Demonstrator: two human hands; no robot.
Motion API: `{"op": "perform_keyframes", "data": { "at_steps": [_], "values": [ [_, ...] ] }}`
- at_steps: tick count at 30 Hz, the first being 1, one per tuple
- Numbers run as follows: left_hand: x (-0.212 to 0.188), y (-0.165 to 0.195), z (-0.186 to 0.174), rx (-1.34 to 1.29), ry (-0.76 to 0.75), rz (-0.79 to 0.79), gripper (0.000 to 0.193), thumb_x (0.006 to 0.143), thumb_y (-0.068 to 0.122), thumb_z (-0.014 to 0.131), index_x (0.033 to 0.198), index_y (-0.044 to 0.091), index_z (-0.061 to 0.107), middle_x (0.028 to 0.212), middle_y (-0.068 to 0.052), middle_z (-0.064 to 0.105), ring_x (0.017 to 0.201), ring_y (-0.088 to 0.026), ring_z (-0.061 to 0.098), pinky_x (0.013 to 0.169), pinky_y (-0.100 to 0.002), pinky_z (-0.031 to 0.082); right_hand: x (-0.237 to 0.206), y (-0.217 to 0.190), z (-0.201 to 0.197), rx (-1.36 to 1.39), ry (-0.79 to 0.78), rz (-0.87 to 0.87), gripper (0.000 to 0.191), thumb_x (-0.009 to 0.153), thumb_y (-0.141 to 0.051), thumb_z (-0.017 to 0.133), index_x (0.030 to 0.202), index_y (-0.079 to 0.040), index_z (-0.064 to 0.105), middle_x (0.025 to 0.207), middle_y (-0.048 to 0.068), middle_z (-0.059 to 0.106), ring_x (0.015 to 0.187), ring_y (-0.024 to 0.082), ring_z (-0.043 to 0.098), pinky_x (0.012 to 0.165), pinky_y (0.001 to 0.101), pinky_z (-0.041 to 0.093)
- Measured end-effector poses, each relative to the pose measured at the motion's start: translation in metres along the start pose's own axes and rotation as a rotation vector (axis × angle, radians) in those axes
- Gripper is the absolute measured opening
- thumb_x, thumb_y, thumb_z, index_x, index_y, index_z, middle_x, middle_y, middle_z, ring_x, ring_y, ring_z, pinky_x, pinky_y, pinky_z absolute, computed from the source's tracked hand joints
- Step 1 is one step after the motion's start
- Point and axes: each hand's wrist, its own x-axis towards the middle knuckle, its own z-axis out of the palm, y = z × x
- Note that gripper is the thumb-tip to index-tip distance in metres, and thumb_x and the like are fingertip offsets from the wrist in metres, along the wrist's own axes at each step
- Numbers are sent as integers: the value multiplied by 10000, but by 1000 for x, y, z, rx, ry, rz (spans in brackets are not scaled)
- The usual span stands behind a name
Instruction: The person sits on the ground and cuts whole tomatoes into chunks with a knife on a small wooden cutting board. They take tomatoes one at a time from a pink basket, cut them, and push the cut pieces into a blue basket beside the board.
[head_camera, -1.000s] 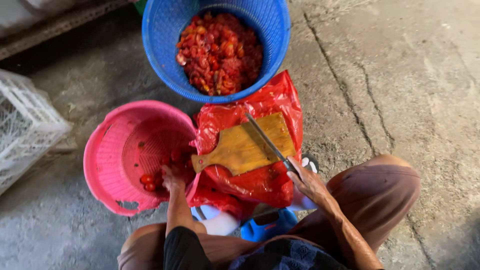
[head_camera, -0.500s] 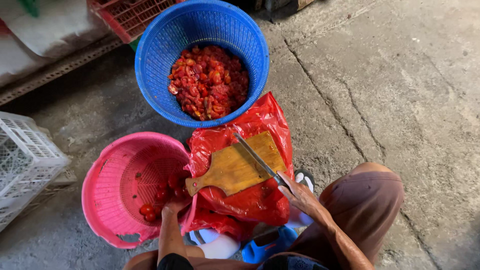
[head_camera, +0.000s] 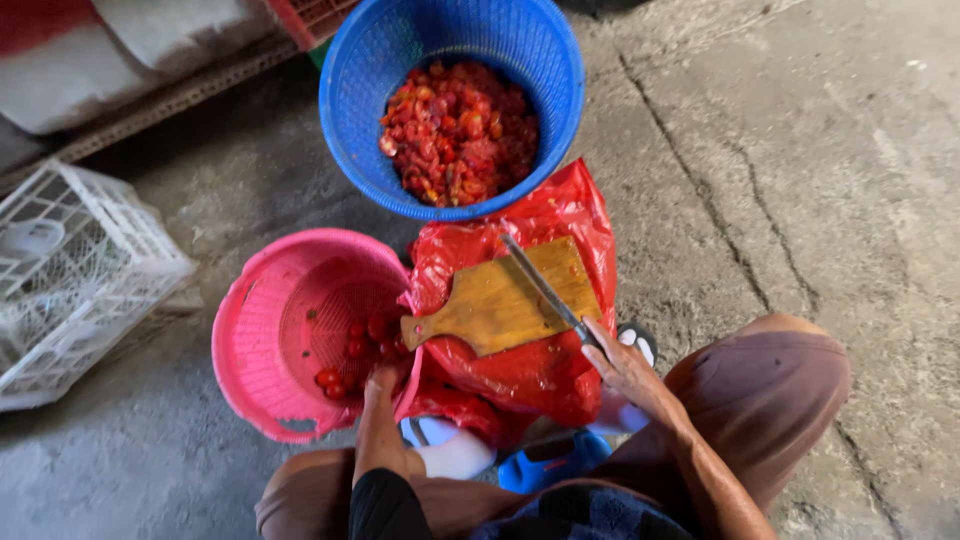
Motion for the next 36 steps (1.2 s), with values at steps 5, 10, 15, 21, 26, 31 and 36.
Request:
{"op": "perform_keyframes", "data": {
  "at_steps": [5, 10, 15, 21, 26, 31, 36],
  "values": [
    [-3, -13, -17, -327, -103, -61, 565, 840, 561, 668, 1295, 251, 542, 1146, -80, 575, 930, -265, 580, 720, -450, 528, 1, -4, 2, -25, 148, -296, 587, 1004, -329, 565, 1542, -167, 398, 1137, 234, 711, 955, 410, 718, 780, 465, 568],
    [-14, -25, -40, -901, -191, -176, 548, 827, 541, 696, 1267, 247, 551, 1082, -68, 608, 863, -242, 600, 675, -421, 539, -2, -12, -2, -34, 152, -330, 589, 1006, -317, 574, 1543, -162, 390, 1157, 241, 706, 947, 423, 716, 791, 474, 574],
    [-18, -30, -73, -1337, -109, -74, 533, 815, 521, 724, 1238, 243, 559, 1018, -56, 641, 796, -218, 621, 630, -391, 549, -6, -21, -3, -43, 91, -225, 621, 992, -353, 562, 1560, -195, 364, 1194, 224, 704, 967, 424, 717, 840, 475, 578],
    [-20, -3, -125, -1387, -19, 197, 446, 902, 448, 677, 1232, 157, 609, 965, -57, 682, 738, -198, 673, 568, -368, 575, -4, -21, -1, -25, 108, -257, 608, 1000, -359, 560, 1554, -191, 375, 1254, 221, 688, 1038, 429, 700, 895, 480, 563],
    [-44, 77, -107, -1072, -192, 399, 438, 911, 313, 677, 1298, 116, 614, 997, -107, 689, 702, -201, 659, 570, -361, 569, -6, -27, -2, -41, 116, -288, 587, 1019, -350, 547, 1553, -167, 383, 1260, 236, 680, 1072, 443, 680, 903, 491, 550],
    [-39, 183, -47, -145, 192, 884, 501, 960, 379, 719, 1395, 190, 557, 1203, -158, 687, 1046, -381, 672, 892, -480, 534, -17, -39, -12, 7, 101, -243, 576, 1020, -356, 551, 1541, -149, 420, 995, 244, 714, 842, 394, 718, 744, 474, 554],
    [-46, 226, -19, 85, 581, 1104, 597, 832, 355, 725, 1372, 182, 540, 1160, -190, 689, 1001, -416, 671, 878, -525, 536, -28, -45, -23, 192, 122, -37, 599, 1012, -363, 560, 1565, -179, 423, 651, 167, 625, 560, 241, 623, 557, 390, 510]
  ]
}}
